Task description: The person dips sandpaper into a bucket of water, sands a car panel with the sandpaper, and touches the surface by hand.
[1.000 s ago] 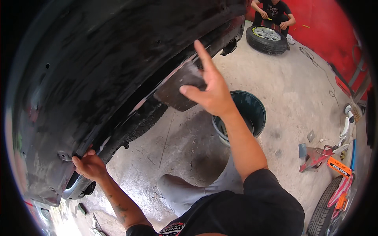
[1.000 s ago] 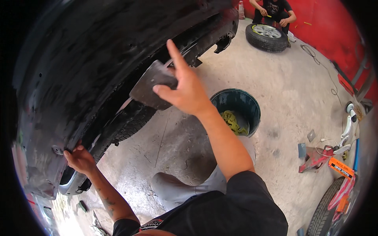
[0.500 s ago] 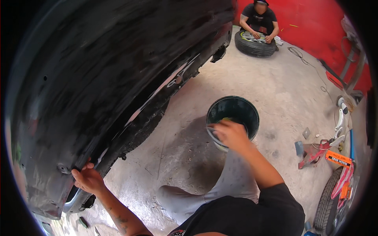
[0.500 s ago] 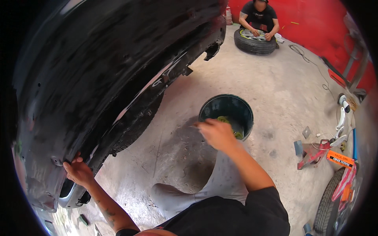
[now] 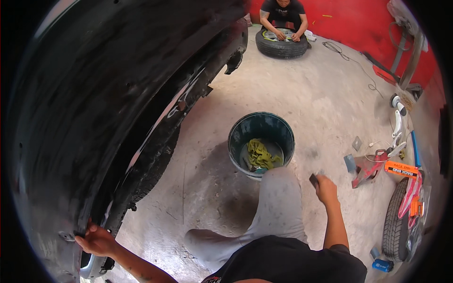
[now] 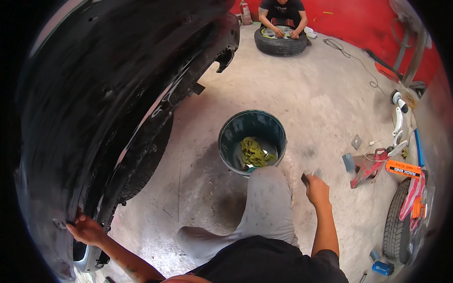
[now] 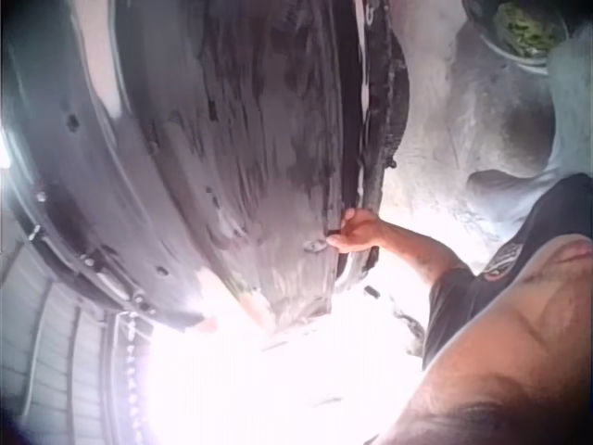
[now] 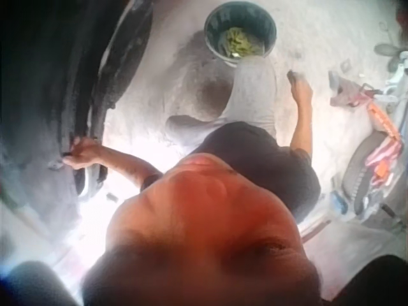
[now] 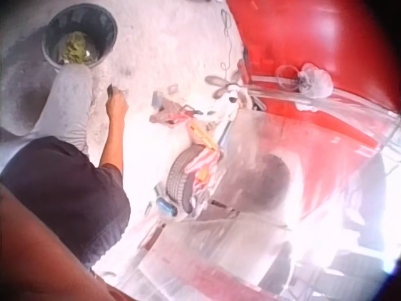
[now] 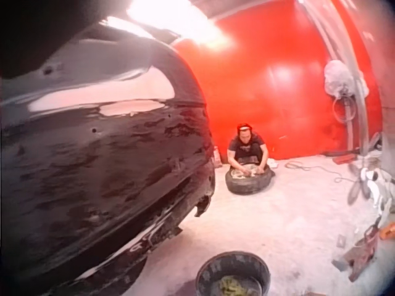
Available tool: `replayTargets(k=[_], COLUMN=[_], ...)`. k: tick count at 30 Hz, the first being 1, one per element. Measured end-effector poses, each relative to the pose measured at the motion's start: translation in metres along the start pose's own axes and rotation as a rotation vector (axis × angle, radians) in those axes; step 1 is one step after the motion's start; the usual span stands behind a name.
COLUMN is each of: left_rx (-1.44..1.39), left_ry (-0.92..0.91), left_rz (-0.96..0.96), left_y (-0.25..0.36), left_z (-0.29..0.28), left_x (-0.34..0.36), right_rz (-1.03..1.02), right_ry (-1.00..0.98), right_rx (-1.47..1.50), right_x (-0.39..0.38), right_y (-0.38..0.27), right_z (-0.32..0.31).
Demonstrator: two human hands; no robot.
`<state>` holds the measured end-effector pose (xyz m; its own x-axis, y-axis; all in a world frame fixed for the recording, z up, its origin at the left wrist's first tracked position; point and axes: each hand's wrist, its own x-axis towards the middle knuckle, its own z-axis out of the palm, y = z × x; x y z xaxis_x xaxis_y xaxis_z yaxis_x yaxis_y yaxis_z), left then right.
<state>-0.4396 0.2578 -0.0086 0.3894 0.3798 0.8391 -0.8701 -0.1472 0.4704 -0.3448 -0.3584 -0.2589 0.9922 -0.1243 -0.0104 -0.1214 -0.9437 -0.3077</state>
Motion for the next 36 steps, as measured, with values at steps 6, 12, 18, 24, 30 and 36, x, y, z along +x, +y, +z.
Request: replayTargets(k=[6, 12, 18, 24, 30, 36], left_rx=[0.004, 0.072, 0.136, 0.165, 0.158, 0.15], left_ry=[0.058, 0.11, 0.086, 0.052, 0.051, 0.01], left_rz=[-0.008, -0.03, -0.095, -0.078, -0.091, -0.091], left_y=[0.007, 0.01, 0.021, 0.02, 0.022, 0.022], left_z=[0.028, 0.021, 0.028, 0.033, 0.033, 0.03], left_x=[0.004, 0.003, 0.003, 0.005, 0.005, 0.006], right_rz=[-0.035, -0.294, -0.772, -0.808, -0.92, -0.905], right_ry=[0.392, 0.23, 0.194, 0.158, 0.323, 0.358], right_rx=[0.484, 1.917, 1.824, 1.832, 1.691, 1.672], right_x=[0.069, 0.127, 0.149, 0.176, 0.17, 0.158], right_y=[-0.054, -0.202, -0.296, -0.316, -0.328, -0.329], right_z=[-0.038, -0.096, -0.166, -0.186, -0.185, -0.179])
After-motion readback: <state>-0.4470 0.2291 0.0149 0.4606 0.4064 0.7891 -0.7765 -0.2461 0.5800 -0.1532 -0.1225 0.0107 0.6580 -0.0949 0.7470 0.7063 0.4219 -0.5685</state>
